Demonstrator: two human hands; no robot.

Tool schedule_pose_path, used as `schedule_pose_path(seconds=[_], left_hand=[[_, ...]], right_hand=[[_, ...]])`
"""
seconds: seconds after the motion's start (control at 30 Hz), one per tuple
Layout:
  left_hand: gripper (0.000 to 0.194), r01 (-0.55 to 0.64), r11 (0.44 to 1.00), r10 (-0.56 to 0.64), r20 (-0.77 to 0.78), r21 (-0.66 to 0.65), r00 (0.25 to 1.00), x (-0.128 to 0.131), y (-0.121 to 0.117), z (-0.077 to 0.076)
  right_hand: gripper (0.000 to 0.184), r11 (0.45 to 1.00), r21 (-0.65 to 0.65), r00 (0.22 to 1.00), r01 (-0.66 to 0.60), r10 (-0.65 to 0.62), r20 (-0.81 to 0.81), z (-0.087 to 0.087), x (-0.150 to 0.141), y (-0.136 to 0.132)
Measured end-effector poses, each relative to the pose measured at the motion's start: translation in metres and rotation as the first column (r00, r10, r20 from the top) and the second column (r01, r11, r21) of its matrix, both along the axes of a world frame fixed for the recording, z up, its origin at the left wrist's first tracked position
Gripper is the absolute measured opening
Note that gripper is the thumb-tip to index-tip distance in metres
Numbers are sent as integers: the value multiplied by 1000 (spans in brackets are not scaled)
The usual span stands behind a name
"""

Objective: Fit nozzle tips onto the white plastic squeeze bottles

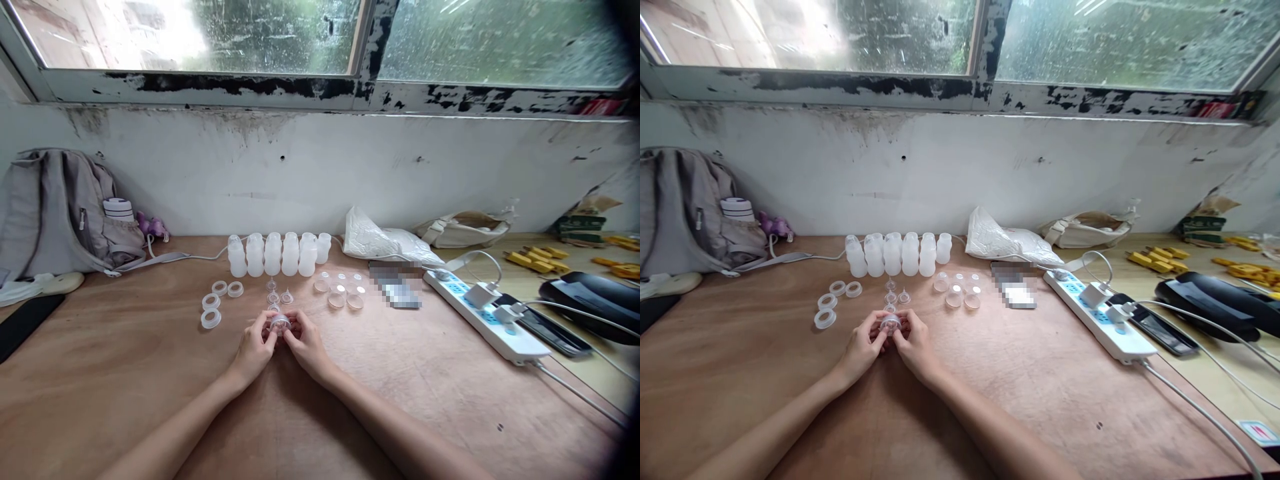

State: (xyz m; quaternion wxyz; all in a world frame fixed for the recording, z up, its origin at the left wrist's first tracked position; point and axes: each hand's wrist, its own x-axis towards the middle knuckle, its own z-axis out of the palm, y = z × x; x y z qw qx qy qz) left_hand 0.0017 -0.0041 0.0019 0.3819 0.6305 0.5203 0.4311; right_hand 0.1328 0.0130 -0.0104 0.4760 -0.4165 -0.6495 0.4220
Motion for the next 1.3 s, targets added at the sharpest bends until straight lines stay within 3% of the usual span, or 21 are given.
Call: schedule_pose_path(seconds=[0.5,0.7,0.97,1.3], left_hand=[[18,-93,996,93,-31,7,995,1,1,3],[19,-67,998,67,-13,2,998,0,-2,6],[13,-22,1000,23,-39,18,999,1,-3,9],[14,1,1000,-1,-28,-3,1000,-2,0,5]], right_hand=[[14,1000,-20,1000,17,-17,23,-2,-2,-1],[15,999,-50,1000,-17,18,24,1,-1,-2],[15,998,33,991,62,-65,120,6,0,-5],[11,1000,-3,997,19,-18,71,0,2,0]])
